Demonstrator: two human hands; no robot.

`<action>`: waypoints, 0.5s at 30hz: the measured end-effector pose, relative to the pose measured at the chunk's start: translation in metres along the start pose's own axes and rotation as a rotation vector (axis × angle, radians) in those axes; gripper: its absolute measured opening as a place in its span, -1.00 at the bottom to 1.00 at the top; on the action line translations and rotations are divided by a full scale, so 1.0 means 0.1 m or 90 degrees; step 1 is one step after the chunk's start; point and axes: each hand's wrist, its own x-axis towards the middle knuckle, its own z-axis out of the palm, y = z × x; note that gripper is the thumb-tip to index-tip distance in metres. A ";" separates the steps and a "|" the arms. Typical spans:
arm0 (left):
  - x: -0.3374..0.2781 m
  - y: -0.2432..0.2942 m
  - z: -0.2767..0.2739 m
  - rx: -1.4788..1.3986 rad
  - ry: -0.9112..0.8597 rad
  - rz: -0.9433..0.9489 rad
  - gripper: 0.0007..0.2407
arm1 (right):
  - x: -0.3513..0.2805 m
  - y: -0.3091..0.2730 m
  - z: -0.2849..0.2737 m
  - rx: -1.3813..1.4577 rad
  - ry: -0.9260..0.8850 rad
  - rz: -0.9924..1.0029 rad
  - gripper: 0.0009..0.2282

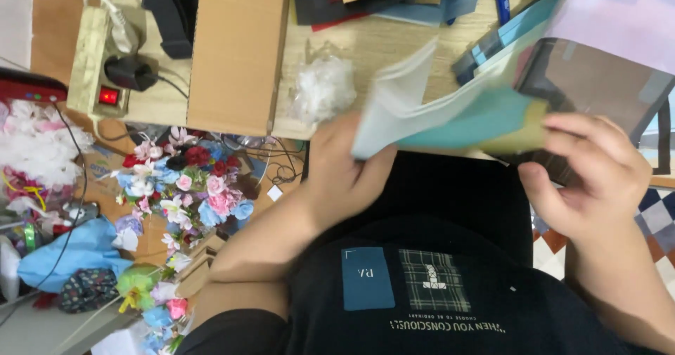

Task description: The person folds a light green piece of paper and then a pink piece of paper on a cluttered table. They then pick up a light blue sheet and walk around the room while holding it.

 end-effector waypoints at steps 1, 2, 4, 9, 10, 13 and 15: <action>0.01 0.06 0.04 -0.160 0.054 -0.029 -0.92 | 0.02 -0.01 0.01 0.055 -0.004 0.050 -0.73; 0.02 0.11 0.08 -0.320 0.106 -0.057 -0.92 | 0.05 -0.02 0.03 0.108 -0.005 0.097 -0.62; 0.01 0.01 0.24 -0.401 0.042 -0.115 -0.87 | 0.07 0.02 0.08 0.284 -0.028 0.166 -0.40; 0.25 0.01 0.40 -0.744 -0.102 -0.205 -0.74 | 0.28 0.01 0.06 0.460 0.066 0.356 0.01; 0.36 0.04 0.42 -0.700 -0.074 -0.182 -0.70 | 0.21 0.13 0.06 0.440 0.091 0.301 -0.01; 0.76 0.30 0.71 -0.718 -0.040 -0.160 -0.56 | -0.18 0.62 -0.03 0.454 0.143 0.302 -0.44; 1.01 0.52 0.89 -0.775 -0.030 -0.166 -0.46 | -0.35 0.87 -0.15 0.496 0.173 0.355 -0.85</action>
